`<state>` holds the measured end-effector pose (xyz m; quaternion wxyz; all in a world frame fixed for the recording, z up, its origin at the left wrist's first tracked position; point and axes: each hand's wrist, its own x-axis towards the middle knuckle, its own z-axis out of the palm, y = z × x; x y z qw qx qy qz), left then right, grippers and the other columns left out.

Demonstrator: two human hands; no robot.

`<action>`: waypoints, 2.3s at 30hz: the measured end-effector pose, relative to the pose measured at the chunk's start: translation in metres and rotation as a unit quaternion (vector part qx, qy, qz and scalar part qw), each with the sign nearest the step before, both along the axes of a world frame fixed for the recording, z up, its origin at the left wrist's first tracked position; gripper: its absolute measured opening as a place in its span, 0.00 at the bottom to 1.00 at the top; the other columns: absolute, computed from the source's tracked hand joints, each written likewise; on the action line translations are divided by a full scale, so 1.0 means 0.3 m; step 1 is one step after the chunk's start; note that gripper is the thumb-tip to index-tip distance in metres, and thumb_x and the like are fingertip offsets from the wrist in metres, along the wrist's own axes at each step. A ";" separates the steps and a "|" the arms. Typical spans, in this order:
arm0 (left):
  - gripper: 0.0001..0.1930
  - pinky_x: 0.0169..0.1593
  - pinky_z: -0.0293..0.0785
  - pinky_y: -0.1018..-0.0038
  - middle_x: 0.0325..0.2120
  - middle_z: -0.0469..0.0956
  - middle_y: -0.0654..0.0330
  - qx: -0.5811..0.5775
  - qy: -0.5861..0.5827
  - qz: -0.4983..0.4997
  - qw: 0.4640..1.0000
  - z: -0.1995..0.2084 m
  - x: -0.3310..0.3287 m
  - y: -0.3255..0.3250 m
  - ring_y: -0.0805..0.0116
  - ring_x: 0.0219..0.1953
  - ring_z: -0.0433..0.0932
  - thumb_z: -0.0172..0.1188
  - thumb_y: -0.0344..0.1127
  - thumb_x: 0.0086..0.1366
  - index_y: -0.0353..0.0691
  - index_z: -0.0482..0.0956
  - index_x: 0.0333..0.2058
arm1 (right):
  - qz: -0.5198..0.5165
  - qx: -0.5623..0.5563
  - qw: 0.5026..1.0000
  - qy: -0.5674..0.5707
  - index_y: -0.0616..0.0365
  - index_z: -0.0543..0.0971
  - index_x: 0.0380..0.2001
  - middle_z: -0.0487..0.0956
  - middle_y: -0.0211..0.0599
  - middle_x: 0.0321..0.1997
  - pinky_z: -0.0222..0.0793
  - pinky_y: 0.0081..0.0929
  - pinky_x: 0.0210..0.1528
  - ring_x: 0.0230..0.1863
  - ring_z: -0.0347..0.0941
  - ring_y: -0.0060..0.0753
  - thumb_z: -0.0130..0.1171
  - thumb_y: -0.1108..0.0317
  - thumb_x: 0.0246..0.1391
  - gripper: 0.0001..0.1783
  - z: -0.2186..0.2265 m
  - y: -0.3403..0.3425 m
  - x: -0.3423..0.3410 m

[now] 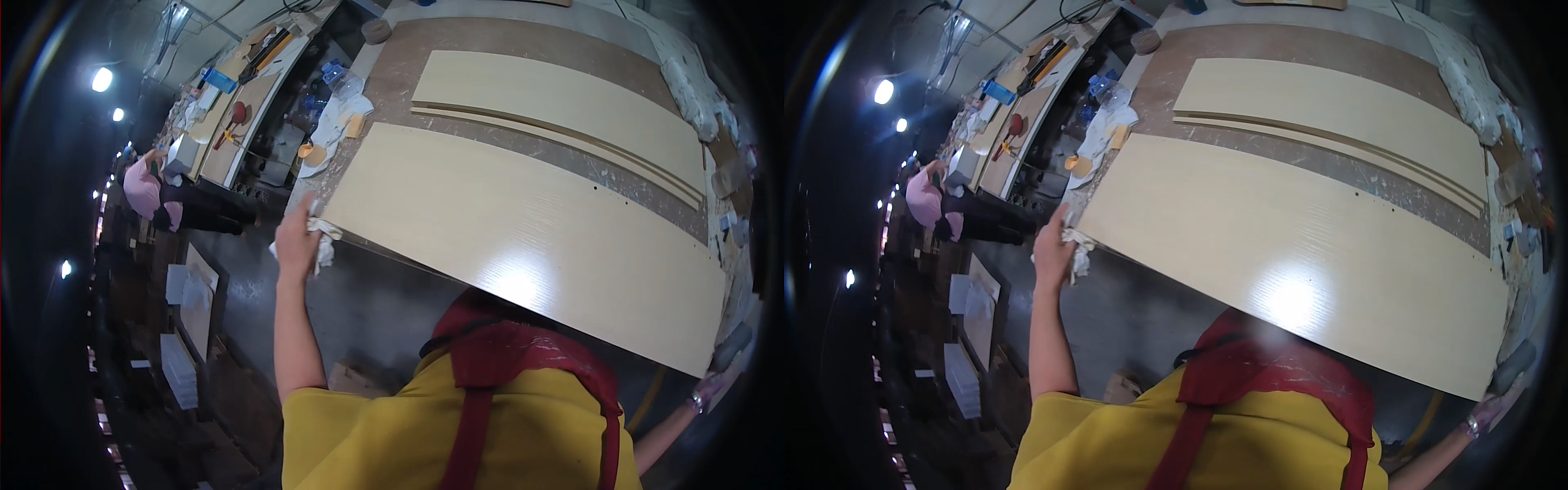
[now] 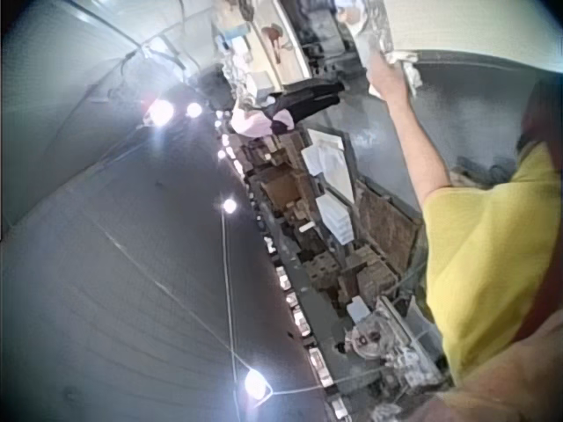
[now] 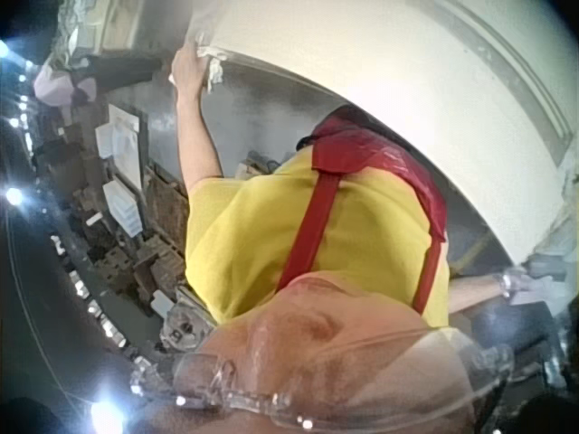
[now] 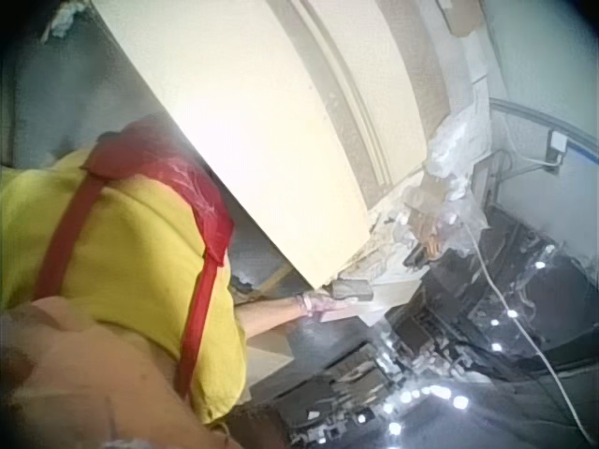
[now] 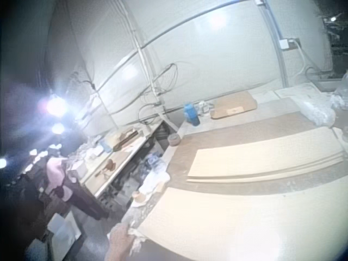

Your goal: The person sands the surface of a large, light-colored wooden board using a sanding block held in the right hand. The person wears a pink glove on the right hand and uses a white cloth in the left hand to wipe away dust from the board during the process. The task is performed on a workbench in a workshop environment.

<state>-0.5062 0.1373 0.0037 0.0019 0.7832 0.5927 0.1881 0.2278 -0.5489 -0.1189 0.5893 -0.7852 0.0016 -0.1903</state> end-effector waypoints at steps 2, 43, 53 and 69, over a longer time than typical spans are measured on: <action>0.27 0.50 0.73 0.64 0.44 0.80 0.49 0.088 -0.066 0.037 0.993 -0.040 -0.193 0.036 0.51 0.46 0.79 0.61 0.26 0.52 0.44 0.76 0.54 | 0.032 0.062 0.998 0.012 0.57 0.66 0.65 0.62 0.37 0.70 0.59 0.32 0.64 0.68 0.57 0.37 0.45 0.52 0.64 0.31 0.045 0.171 -0.088; 0.24 0.51 0.71 0.58 0.50 0.73 0.40 -0.026 -0.037 -0.643 0.765 -0.066 1.503 -0.569 0.42 0.50 0.74 0.61 0.46 0.61 0.41 0.75 0.53 | 0.214 -0.141 0.960 0.112 0.59 0.67 0.63 0.70 0.42 0.63 0.53 0.31 0.68 0.65 0.63 0.38 0.54 0.47 0.61 0.35 0.238 0.419 -0.433; 0.23 0.39 0.72 0.58 0.34 0.75 0.50 -0.017 -0.022 -0.664 0.747 -0.068 1.678 -0.653 0.49 0.36 0.76 0.63 0.41 0.57 0.43 0.76 0.51 | 0.247 -0.326 0.902 0.137 0.48 0.67 0.64 0.71 0.55 0.57 0.66 0.40 0.59 0.56 0.71 0.52 0.53 0.45 0.59 0.34 0.400 0.656 -0.340; 0.20 0.40 0.72 0.60 0.33 0.74 0.52 -0.024 -0.049 -0.651 0.757 -0.088 1.685 -0.609 0.50 0.36 0.75 0.64 0.38 0.57 0.44 0.77 0.49 | 0.238 -0.456 0.850 0.110 0.43 0.69 0.62 0.72 0.54 0.58 0.70 0.44 0.55 0.53 0.73 0.56 0.54 0.43 0.56 0.33 0.390 0.875 -0.120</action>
